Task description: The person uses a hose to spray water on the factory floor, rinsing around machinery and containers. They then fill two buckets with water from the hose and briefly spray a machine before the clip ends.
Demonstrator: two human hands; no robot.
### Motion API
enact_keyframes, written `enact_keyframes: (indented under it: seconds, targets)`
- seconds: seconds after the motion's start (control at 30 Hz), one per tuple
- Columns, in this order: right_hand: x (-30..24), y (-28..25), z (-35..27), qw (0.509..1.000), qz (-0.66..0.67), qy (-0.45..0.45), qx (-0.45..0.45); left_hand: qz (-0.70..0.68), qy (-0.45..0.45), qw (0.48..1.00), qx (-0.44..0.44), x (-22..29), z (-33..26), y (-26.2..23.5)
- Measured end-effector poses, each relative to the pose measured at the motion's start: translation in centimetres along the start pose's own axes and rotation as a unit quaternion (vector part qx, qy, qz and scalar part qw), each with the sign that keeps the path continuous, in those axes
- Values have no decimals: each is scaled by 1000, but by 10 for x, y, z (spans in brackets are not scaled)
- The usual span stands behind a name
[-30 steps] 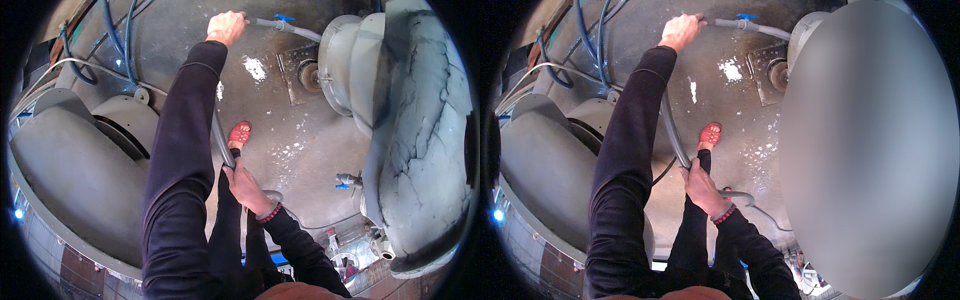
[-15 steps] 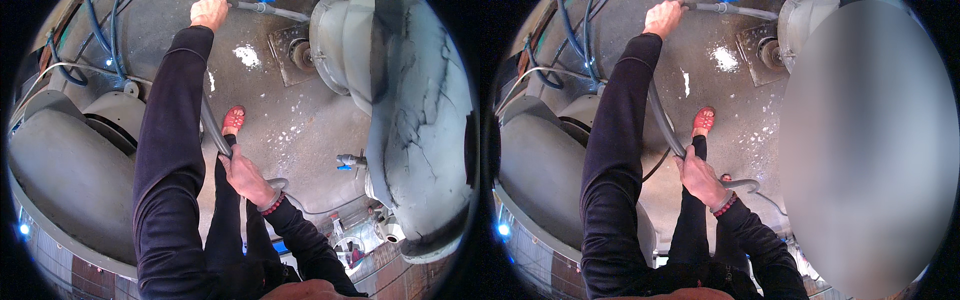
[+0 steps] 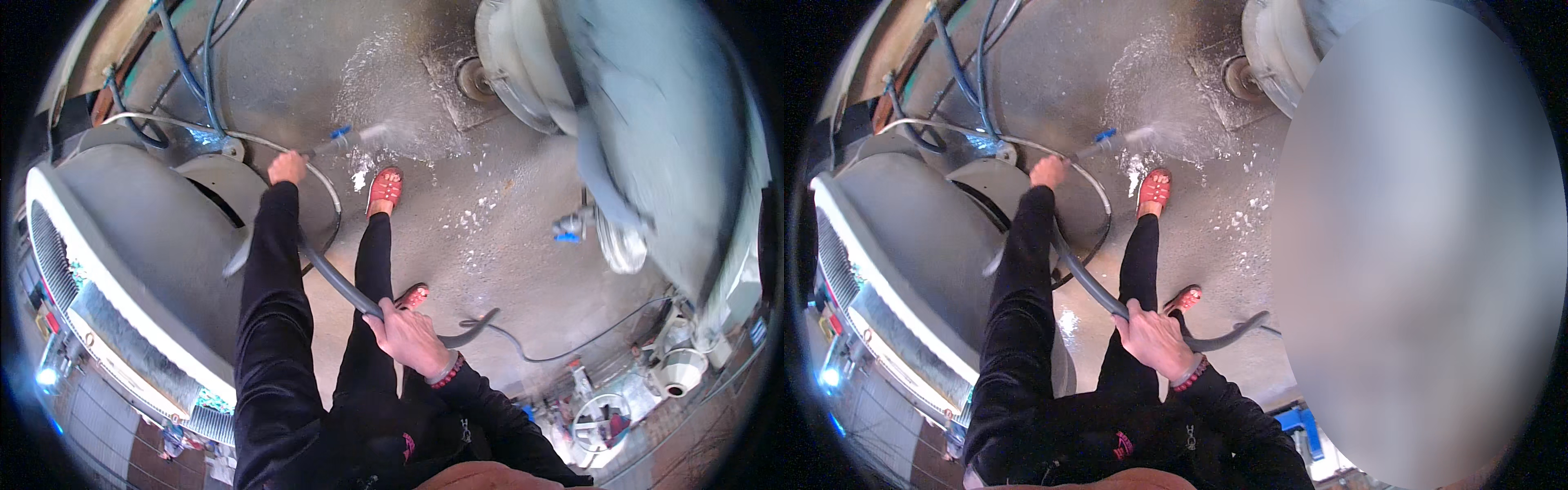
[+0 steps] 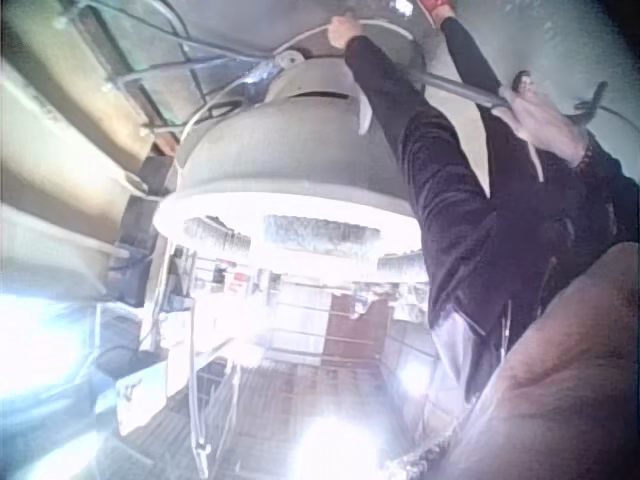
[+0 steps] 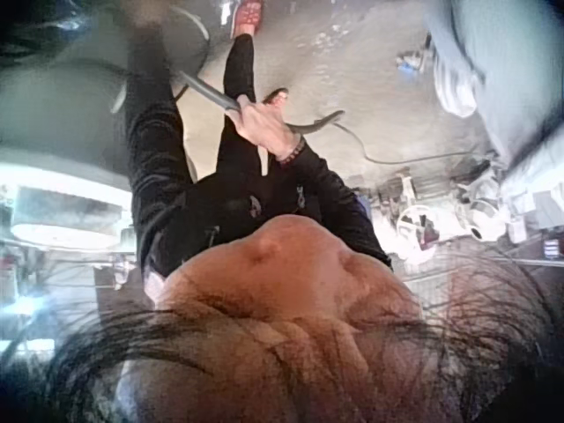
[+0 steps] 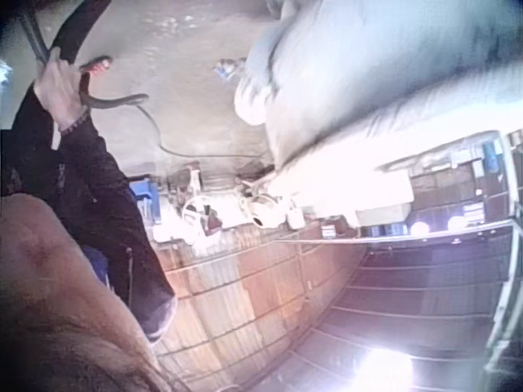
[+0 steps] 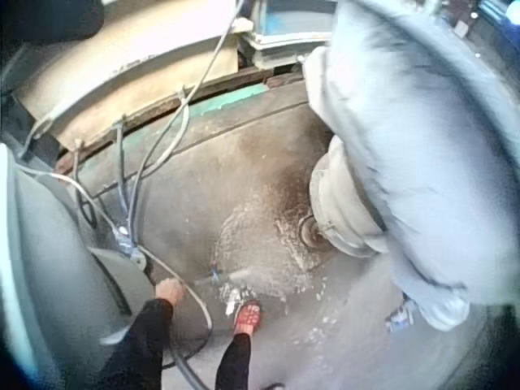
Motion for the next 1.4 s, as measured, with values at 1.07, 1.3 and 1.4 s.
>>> enact_keyframes:
  seconds: [1.07,1.3,1.4]
  targets:
    - [226,102,-576,886,234,204,345,-61,424,863,-270,331,-540,-35]
    - [223,154,-647,748,339,243,516,-38,517,791,-325,434,-679,-45]
    - [220,203,-662,655,359,347,567,-28,530,767,-360,468,-754,-31]
Point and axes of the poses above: each hand's wrist, its own z-axis towards the middle knuckle, its own y-axis out of the palm, x = y × z, the point moved 10 cm from there along z, towards the middle knuckle, and after that the axes turned 12 degrees about x, right-handed, at the moved point
